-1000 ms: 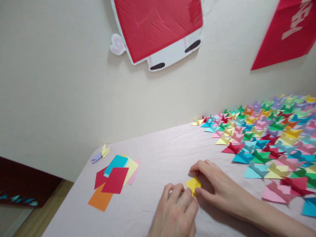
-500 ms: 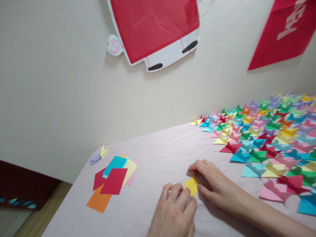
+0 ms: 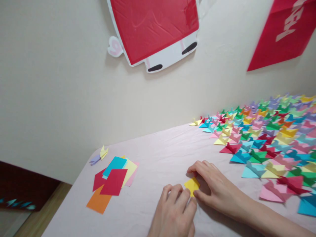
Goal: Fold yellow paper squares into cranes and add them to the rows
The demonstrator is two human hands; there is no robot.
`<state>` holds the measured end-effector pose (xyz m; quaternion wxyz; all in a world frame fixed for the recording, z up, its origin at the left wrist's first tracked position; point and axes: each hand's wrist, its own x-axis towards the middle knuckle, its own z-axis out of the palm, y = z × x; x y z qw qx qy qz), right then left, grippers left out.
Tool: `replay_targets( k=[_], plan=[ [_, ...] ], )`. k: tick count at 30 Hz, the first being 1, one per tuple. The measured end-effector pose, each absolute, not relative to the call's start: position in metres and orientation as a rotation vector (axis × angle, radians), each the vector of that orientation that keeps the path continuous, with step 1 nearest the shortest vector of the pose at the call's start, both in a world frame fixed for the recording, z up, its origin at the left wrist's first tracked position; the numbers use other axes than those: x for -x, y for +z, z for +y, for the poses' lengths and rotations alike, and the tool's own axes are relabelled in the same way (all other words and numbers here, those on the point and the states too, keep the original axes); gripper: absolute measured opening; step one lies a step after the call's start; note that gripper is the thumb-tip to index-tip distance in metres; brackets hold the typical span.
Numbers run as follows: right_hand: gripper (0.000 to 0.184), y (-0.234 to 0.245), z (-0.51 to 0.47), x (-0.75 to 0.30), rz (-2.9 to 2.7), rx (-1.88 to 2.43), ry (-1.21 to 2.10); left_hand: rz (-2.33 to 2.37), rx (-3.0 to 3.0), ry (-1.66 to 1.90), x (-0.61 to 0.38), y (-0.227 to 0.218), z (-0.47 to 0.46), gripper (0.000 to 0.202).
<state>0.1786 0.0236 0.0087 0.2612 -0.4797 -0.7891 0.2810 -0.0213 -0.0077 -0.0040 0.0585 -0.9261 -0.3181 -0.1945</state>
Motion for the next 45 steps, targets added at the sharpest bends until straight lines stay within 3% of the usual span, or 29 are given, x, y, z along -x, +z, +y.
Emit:
replay_targets(
  k=[8,20,24,34,39,45],
  plan=[
    [0.039,0.005,0.027,-0.185,-2.094,1.231,0.838,-0.99,2.798,-0.682,0.02,-0.004,-0.008,0.021],
    [0.019,0.008,0.03,-0.188,-2.008,1.246,0.921,-1.097,2.954,-0.472,0.023,-0.007,-0.01,0.044],
    [0.015,0.018,0.024,-0.191,-2.122,1.31,0.773,-1.221,2.988,-0.445,0.017,0.007,-0.012,0.054],
    [0.016,0.025,-0.007,-0.181,-2.318,1.435,0.605,-1.335,3.058,-0.506,0.007,0.026,-0.007,0.039],
    [0.019,0.016,-0.005,-0.179,-2.272,1.339,0.579,-1.487,2.976,-0.498,-0.001,0.021,-0.002,0.019],
    [0.018,0.011,0.0,-0.182,-2.178,1.251,0.635,-1.557,2.925,-0.589,0.003,0.019,-0.012,0.029]
  ],
)
